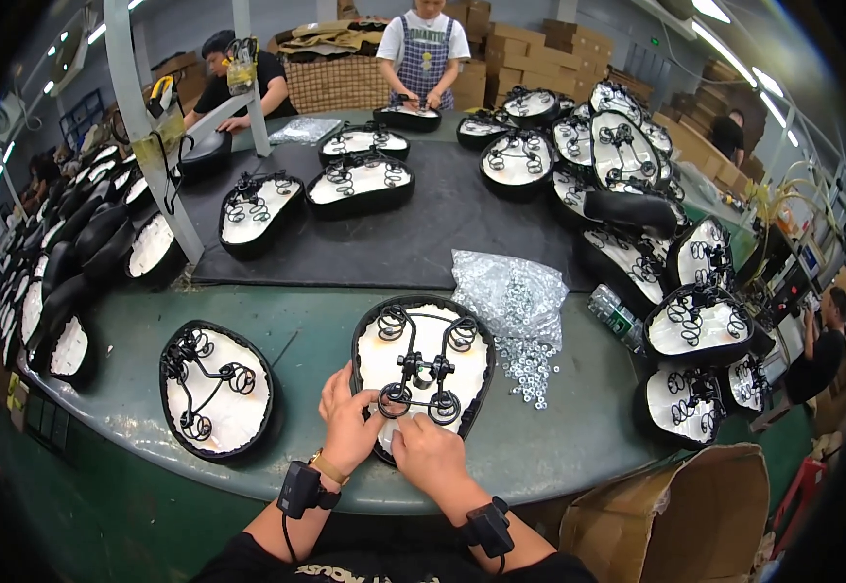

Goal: The person picks up washers from a pile on the table, places them onto the bolts of a bicycle seat, and presses them into position. After repeating this for all the bolts, they place the finished seat into a cardboard box and reach for another one.

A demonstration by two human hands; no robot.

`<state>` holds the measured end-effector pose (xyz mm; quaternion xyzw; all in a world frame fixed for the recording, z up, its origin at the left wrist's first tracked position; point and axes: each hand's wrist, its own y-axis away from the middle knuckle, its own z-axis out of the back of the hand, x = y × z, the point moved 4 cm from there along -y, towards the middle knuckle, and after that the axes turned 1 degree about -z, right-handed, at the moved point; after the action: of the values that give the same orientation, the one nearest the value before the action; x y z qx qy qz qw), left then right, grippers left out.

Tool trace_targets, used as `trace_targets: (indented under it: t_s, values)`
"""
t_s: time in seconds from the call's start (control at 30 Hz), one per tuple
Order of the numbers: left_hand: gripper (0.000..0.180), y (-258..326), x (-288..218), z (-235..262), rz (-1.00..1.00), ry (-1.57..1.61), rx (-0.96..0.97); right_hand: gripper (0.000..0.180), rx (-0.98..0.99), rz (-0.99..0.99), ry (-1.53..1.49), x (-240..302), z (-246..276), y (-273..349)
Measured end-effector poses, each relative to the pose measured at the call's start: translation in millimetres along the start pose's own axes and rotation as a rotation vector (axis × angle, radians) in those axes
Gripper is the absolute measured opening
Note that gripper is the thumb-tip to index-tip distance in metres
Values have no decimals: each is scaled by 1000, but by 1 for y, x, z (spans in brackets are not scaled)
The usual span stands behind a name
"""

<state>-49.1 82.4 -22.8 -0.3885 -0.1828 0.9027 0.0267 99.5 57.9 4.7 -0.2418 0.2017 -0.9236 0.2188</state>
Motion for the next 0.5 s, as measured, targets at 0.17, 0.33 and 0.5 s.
trace_targets:
  t_s: [0.17, 0.33, 0.5]
  values:
    - [22, -2, -3, 0, -18, -28, -13, 26, -7, -22, -14, 0, 3, 0]
    - [23, -2, -6, 2, -42, -72, -37, 24, -8, -10, -23, 3, 4, -2]
    - [22, -1, -4, 1, -27, -42, -38, 17, 26, -29, -8, 1, 0, -3]
